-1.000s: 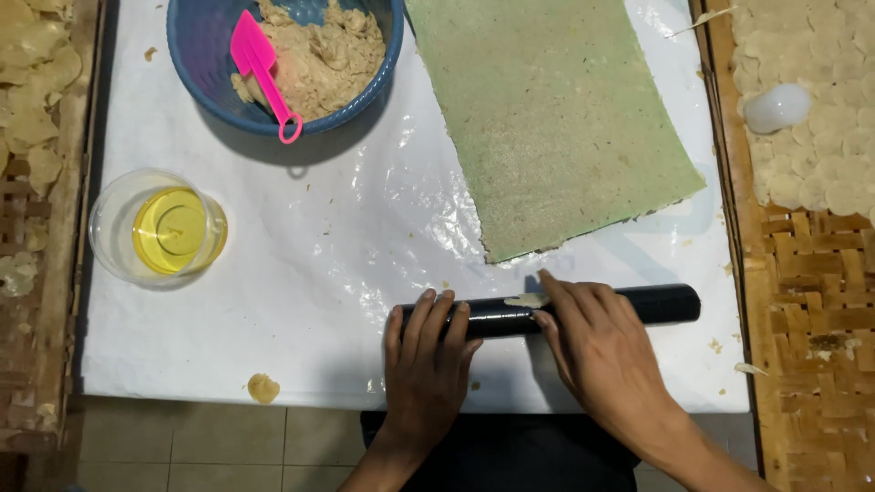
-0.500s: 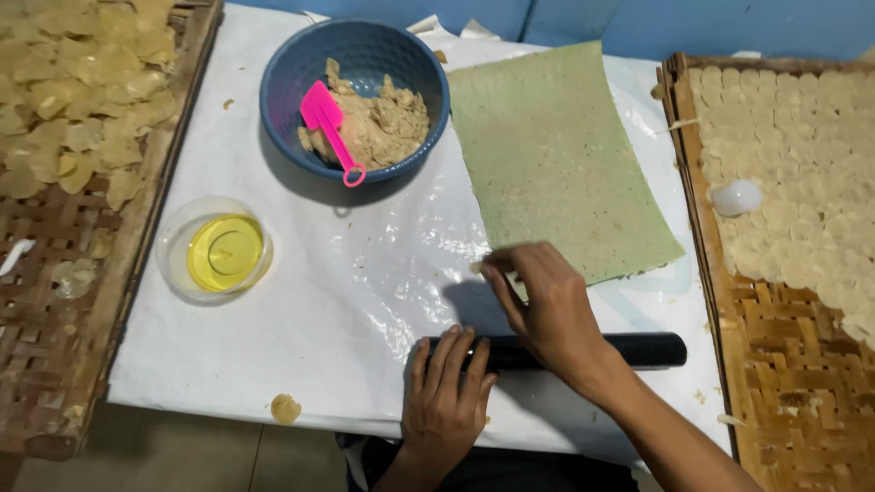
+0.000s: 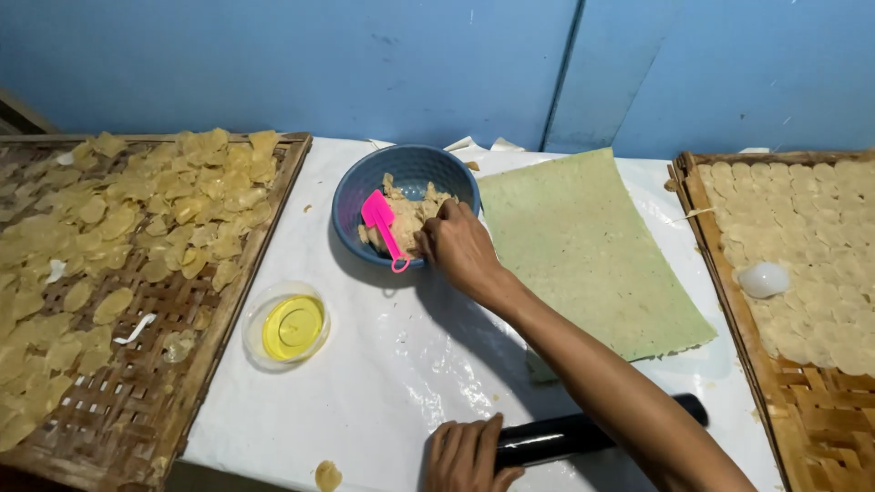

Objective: Rolling dough and cutting circles to make chips.

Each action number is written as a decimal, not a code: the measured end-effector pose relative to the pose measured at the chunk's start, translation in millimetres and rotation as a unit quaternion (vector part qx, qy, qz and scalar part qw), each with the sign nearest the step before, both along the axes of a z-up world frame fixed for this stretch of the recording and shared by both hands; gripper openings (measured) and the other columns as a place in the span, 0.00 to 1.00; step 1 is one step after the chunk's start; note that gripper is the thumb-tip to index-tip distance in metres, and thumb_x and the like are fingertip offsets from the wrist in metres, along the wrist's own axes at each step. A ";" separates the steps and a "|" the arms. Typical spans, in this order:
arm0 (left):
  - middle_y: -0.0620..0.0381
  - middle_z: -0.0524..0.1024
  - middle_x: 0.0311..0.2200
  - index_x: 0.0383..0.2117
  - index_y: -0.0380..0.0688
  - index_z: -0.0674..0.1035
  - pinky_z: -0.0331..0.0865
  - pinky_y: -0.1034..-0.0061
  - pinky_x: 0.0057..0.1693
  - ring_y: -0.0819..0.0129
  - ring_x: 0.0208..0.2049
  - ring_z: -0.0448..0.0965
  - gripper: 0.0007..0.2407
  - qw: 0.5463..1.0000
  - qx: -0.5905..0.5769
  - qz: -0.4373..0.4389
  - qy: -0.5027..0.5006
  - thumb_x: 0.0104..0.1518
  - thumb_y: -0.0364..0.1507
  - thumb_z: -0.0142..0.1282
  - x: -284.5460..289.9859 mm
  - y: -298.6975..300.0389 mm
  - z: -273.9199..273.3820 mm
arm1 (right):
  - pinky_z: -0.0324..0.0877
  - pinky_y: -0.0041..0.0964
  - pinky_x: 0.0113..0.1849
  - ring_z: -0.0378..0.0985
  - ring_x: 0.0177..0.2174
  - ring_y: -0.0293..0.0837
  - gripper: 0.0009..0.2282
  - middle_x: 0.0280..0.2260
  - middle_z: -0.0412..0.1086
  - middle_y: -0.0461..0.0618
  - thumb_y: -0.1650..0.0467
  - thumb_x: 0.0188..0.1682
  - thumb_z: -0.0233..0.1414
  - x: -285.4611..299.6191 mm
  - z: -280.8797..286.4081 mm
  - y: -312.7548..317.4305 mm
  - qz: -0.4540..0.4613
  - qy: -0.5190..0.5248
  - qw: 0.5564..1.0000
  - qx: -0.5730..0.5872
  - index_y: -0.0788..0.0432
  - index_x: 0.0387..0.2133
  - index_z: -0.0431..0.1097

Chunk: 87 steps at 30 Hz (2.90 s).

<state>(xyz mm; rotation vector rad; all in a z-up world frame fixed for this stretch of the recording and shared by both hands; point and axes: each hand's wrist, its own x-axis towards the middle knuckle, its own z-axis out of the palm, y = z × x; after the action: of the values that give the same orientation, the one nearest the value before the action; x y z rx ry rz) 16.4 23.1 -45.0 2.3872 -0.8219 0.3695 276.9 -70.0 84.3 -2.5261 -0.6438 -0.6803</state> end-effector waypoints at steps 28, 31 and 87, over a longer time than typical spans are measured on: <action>0.24 0.49 0.67 0.66 0.22 0.53 0.46 0.39 0.71 0.28 0.69 0.49 0.36 0.933 -0.086 0.346 -0.040 0.53 0.28 0.60 79.8 3.7 101.6 | 0.74 0.60 0.39 0.74 0.42 0.70 0.22 0.46 0.70 0.75 0.62 0.57 0.49 -140.2 -12.5 -346.3 -0.455 0.190 0.858 -0.143 0.59 0.62 0.67; 0.24 0.51 0.67 0.65 0.24 0.53 0.52 0.41 0.72 0.28 0.69 0.54 0.36 0.956 -0.145 0.250 -0.046 0.53 0.28 0.61 90.2 -16.7 120.7 | 0.76 0.53 0.33 0.78 0.30 0.64 0.19 0.36 0.72 0.70 0.65 0.54 0.55 -134.7 -14.7 -341.9 -0.417 0.122 0.885 -0.170 0.63 0.56 0.70; 0.58 0.74 0.34 0.44 0.44 0.82 0.70 0.70 0.43 0.62 0.36 0.78 0.09 0.948 -0.228 0.217 -0.043 0.61 0.24 0.52 201.6 -52.6 56.8 | 0.74 0.51 0.42 0.76 0.39 0.56 0.32 0.39 0.70 0.60 0.67 0.47 0.59 -62.9 -20.6 -123.4 0.067 0.115 0.991 0.023 0.67 0.64 0.56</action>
<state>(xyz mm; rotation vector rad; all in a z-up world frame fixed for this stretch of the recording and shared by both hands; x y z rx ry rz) 218.0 -29.5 11.9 2.0979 -0.1965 0.7549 214.0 -193.5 63.7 -2.4453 -0.6984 -0.3472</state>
